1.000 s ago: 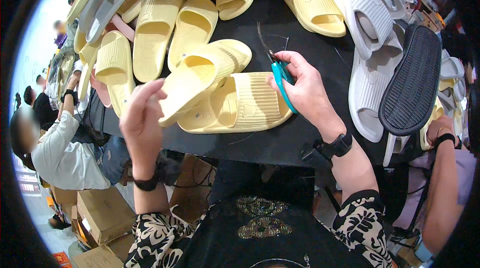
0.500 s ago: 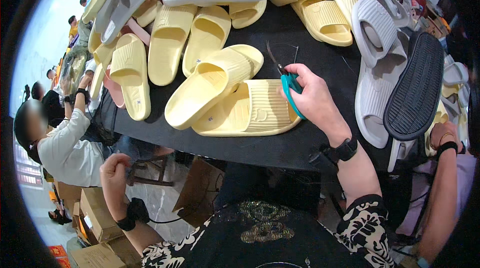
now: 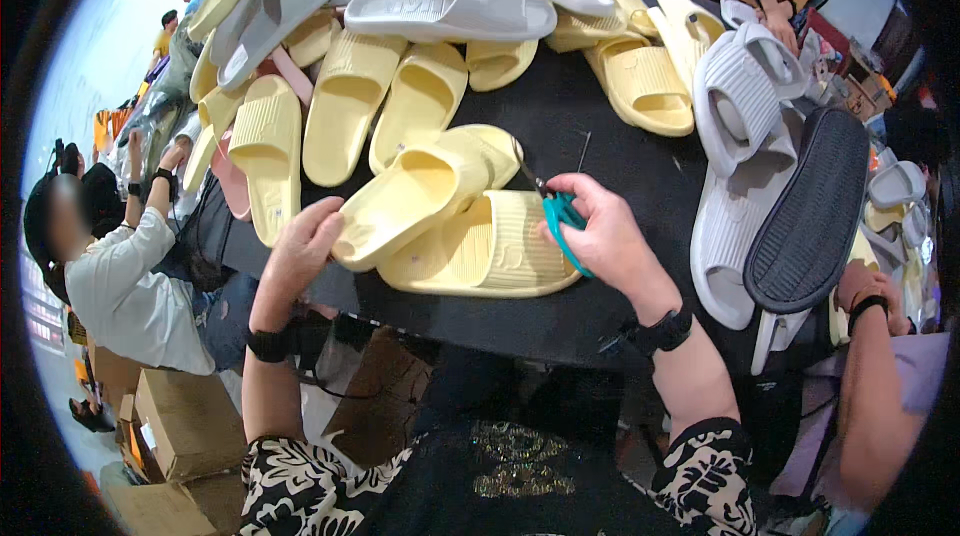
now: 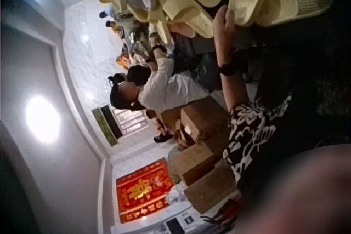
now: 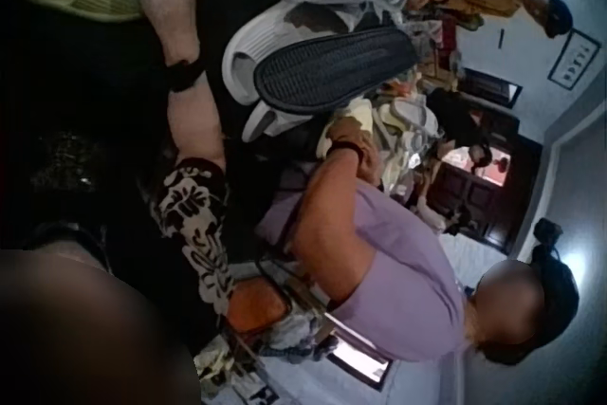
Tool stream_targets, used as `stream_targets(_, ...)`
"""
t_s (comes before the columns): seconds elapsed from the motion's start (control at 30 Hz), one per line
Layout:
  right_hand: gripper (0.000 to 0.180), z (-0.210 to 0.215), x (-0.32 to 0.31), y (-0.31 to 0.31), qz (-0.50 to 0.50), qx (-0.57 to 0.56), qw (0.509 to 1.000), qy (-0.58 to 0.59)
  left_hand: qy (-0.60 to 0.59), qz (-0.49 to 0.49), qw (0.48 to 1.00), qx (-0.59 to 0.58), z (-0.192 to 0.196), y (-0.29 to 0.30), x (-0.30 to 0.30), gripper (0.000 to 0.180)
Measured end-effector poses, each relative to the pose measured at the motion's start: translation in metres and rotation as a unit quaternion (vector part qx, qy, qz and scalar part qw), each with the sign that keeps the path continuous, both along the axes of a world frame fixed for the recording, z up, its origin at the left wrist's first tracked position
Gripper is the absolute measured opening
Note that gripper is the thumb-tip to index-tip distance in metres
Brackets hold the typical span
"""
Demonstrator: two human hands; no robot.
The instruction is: Trimming excess material from finished slides using scissors.
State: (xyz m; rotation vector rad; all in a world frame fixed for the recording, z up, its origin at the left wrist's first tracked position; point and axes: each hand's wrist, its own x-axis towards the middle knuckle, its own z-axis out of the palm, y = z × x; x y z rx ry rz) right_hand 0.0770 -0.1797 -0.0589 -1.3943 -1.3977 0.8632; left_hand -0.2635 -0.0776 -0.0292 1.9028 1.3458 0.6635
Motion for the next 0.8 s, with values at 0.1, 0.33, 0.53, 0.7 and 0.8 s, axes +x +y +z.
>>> stream_targets(0.1, 0.041, -0.003, -0.003, -0.002, -0.013, -0.011, 1.0, -0.002, -0.079, -0.062, 0.991, -0.092, -0.004, -0.001, 0.021, 0.035)
stream_targets(0.33, 0.041, 0.003, 0.001, -0.005, -0.045, 0.001, 0.999, 0.0, -0.324, -0.051, 0.918, -0.222, 0.01, -0.021, 0.035, 0.048)
stream_targets(0.53, 0.04, 0.009, 0.006, 0.001, -0.077, 0.02, 0.995, 0.065, -0.467, -0.008, 0.87, -0.16, 0.024, -0.035, 0.017, 0.052)
stream_targets(0.7, 0.041, 0.016, 0.009, -0.001, -0.147, 0.036, 0.981, 0.118, -0.532, 0.021, 0.836, -0.131, -0.003, -0.025, -0.004, 0.048)
stream_targets(0.8, 0.042, 0.021, 0.006, -0.001, -0.158, 0.017, 0.977, 0.145, -0.532, 0.058, 0.834, -0.13, -0.01, -0.031, 0.004, 0.043)
